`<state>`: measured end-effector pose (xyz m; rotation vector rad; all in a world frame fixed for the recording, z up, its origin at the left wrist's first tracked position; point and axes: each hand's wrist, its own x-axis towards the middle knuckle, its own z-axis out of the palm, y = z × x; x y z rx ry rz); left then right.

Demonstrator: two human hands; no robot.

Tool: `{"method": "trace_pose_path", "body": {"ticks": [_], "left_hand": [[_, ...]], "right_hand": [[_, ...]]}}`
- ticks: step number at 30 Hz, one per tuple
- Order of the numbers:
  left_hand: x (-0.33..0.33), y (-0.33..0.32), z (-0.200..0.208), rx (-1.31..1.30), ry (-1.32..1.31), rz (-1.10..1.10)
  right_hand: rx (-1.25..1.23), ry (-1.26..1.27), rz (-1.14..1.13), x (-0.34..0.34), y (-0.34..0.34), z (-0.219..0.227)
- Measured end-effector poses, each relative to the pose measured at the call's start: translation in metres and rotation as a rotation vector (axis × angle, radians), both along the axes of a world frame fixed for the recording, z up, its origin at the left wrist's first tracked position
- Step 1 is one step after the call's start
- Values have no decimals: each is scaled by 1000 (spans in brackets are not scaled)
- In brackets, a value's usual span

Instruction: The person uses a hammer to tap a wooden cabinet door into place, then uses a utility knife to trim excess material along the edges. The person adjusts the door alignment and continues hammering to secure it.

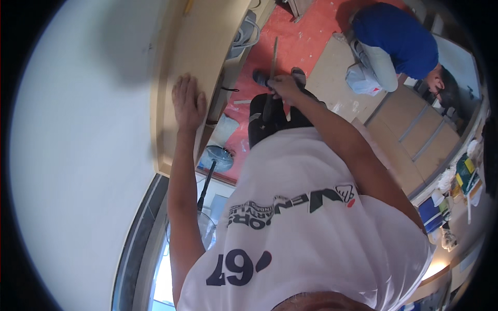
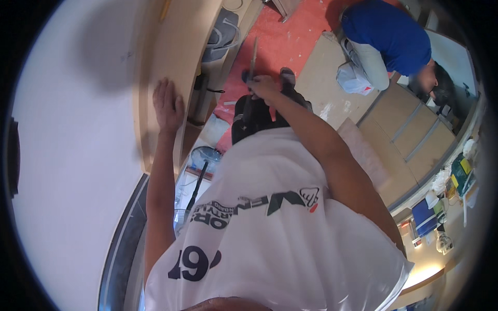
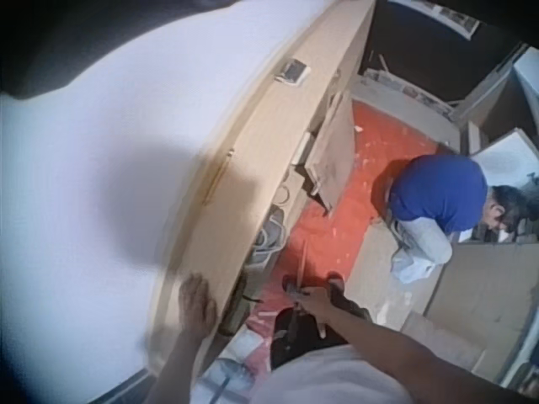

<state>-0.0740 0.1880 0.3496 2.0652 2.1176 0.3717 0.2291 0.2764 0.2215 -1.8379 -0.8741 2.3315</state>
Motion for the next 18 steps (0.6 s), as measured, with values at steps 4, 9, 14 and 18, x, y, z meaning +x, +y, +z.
{"method": "trace_pose_path", "body": {"ticks": [4,9,14,18], "left_hand": [[-8,-5,-6,16,4,-10],[-9,-9,-6,1,53,10],[-4,-7,2,-3,51,-29],[-4,-5,1,-29,43,-19]], "right_hand": [[29,18,115,-2,-16,-11],[102,-28,77,20,-20,-61],[172,-79,155,42,0,-89],[397,-112,110,23,46,-103]]}}
